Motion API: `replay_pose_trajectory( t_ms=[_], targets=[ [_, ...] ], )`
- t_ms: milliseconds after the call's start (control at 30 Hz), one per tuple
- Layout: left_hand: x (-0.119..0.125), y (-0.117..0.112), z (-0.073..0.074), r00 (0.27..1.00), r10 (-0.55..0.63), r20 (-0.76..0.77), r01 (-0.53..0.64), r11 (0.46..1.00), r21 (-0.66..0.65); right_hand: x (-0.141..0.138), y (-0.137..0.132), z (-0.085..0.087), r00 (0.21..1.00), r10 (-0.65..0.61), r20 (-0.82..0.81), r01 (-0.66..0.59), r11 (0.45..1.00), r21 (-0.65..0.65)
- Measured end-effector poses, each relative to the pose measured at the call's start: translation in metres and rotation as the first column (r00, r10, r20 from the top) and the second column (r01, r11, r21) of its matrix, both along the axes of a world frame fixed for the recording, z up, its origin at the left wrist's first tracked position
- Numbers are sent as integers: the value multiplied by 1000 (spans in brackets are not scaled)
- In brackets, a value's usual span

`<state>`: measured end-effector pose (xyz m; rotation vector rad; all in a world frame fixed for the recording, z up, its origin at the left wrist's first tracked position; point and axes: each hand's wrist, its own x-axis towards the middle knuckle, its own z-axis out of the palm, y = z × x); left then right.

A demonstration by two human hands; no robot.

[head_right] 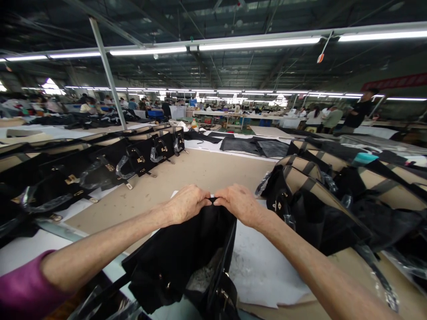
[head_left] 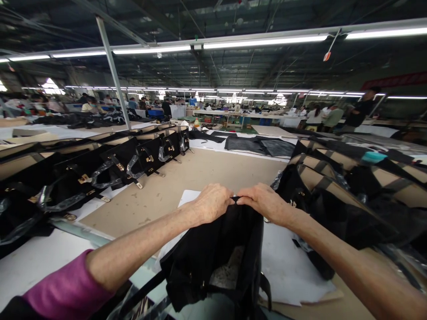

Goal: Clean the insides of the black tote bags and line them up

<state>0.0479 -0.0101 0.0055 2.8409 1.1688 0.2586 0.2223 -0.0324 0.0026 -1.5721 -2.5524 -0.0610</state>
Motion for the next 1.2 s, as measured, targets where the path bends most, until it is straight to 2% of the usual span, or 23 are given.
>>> replay_pose_trajectory(
  t_ms=[167,333,433,533,633,733,867,1000,1100,1200],
  targets=[
    [0,1,0,999,27,20,-26,999,-23,-6,2,0,999,0,-39,-1,999,-38],
    [-2,5,-1,998,-23,65,26,998,-54,-10,-2,2,997,-56,-50,54,998,-44],
    [-15,2,-1,997,6,83,4,994,-110,-8,-7,3,995,-92,-36,91,995,-38],
    [-37,-12,-1,994,90,66,-82,989,-127,-7,-11,4,992,-119,-28,119,992,-32],
    [-54,-28,-1,990,137,43,-133,987,-94,-8,-12,5,996,-91,-17,91,996,-16],
    [-60,-38,-1,987,156,38,-153,987,-53,-15,-10,6,998,-61,26,61,998,4],
    [-56,-37,-2,986,164,36,-162,985,-63,-30,-7,7,997,-12,82,10,1000,23],
    [-54,-35,-4,986,153,64,-149,986,-75,-42,-8,8,997,49,65,-47,999,-21],
    [-56,-35,-4,987,151,62,-144,984,-104,-46,-9,8,997,48,62,-45,998,-41],
    [-59,-33,-1,986,161,50,-153,979,-132,-46,-10,7,996,33,82,-33,999,-3]
  ],
)
